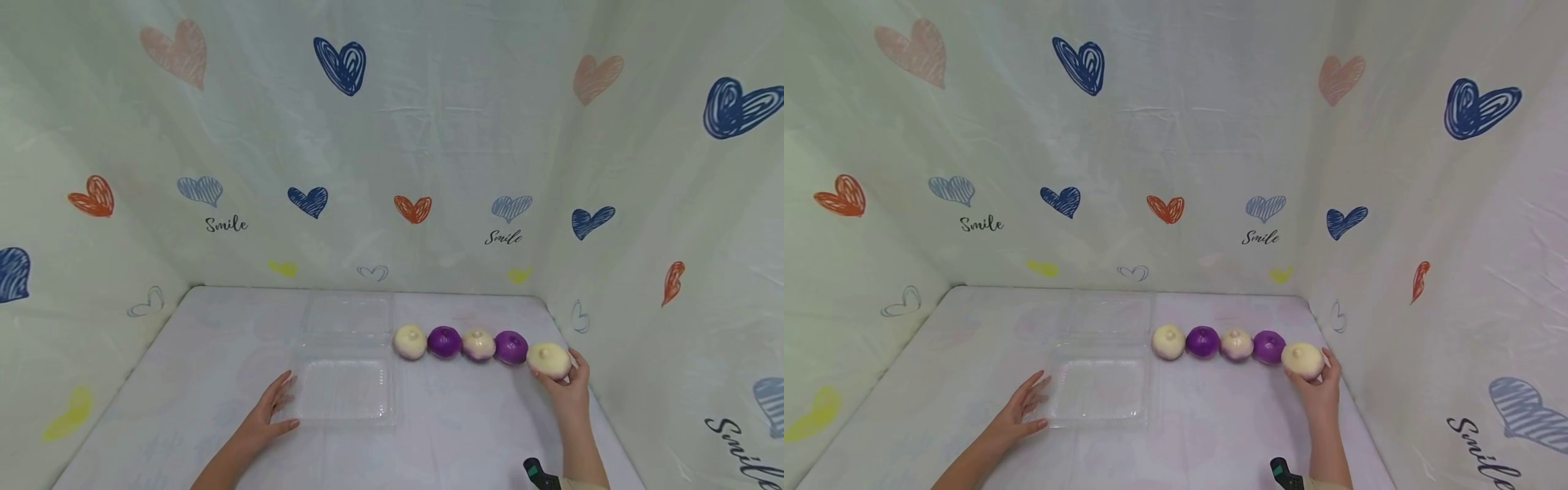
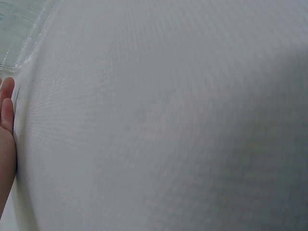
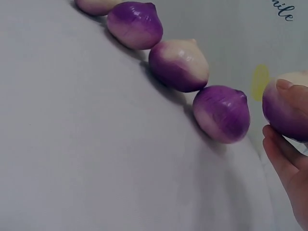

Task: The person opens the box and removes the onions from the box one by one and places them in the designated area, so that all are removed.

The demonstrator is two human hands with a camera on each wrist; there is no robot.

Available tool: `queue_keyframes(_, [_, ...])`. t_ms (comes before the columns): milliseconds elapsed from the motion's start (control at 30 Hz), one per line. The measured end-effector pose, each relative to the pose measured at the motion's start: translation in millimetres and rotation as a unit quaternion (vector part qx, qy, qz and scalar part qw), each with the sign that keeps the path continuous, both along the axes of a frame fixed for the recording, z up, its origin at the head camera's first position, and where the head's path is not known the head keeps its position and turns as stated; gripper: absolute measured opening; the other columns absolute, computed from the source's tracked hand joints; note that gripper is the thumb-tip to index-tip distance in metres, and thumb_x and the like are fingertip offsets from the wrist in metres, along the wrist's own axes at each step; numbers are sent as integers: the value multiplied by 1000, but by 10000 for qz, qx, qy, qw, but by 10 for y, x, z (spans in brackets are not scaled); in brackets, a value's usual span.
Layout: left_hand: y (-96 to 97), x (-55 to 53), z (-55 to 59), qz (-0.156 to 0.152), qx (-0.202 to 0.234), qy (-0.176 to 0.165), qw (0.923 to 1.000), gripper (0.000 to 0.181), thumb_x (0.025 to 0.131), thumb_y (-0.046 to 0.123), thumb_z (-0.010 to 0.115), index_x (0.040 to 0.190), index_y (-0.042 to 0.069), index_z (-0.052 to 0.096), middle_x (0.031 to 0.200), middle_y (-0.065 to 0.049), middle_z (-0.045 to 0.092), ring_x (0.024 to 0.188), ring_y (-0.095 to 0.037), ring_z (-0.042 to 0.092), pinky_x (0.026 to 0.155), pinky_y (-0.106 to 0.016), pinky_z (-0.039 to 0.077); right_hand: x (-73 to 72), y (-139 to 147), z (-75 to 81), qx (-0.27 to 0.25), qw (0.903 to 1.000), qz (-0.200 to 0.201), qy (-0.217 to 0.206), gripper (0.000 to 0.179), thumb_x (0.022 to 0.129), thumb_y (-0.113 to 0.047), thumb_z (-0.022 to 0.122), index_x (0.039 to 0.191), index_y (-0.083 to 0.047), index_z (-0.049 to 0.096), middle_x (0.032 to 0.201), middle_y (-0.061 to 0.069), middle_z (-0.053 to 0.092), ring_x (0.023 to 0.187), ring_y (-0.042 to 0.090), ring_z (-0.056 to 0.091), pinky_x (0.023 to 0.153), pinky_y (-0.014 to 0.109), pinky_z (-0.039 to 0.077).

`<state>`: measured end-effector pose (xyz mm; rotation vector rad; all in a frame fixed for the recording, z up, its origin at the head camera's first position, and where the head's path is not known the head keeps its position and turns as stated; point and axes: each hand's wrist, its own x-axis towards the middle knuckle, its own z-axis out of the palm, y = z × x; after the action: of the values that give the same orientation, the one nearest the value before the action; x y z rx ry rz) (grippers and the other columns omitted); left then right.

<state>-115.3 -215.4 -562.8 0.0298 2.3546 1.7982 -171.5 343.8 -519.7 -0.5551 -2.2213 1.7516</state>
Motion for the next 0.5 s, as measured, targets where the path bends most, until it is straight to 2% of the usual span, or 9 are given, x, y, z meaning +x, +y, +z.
queue_keyframes(133, [-1,2,-1,2,-16,-1,10000,94,83,12,77,154,9,16,156,-24,22,137,-46,29,110,-57,21,-57,62,-2,-26,10000,-31,-48,102,81,-4,78,155,-14,8,153,29,24,112,25,52,73,4,41])
queue_keyframes(233, [-7,2,-4,-20,23,-9,10000,94,83,11,77,155,9,15,156,-25,22,137,-47,28,110,-58,21,-105,105,-8,-87,9999,-8,-126,104,82,-7,78,155,-15,5,156,27,18,129,42,41,76,5,40])
queue_keyframes(300, [-10,1,-5,-23,31,-14,10000,94,83,11,77,154,9,15,156,-25,21,137,-47,28,109,-58,21,-140,131,-16,-167,9998,-22,-145,104,82,-8,79,155,-16,6,157,25,17,133,45,36,77,5,40])
queue_keyframes(500, [-13,0,-15,-35,25,20,10000,94,83,10,76,155,9,15,156,-25,21,137,-48,29,109,-57,21,-243,187,-56,-237,9996,-96,-78,100,82,-2,77,155,-13,8,157,24,20,134,45,35,80,8,41])
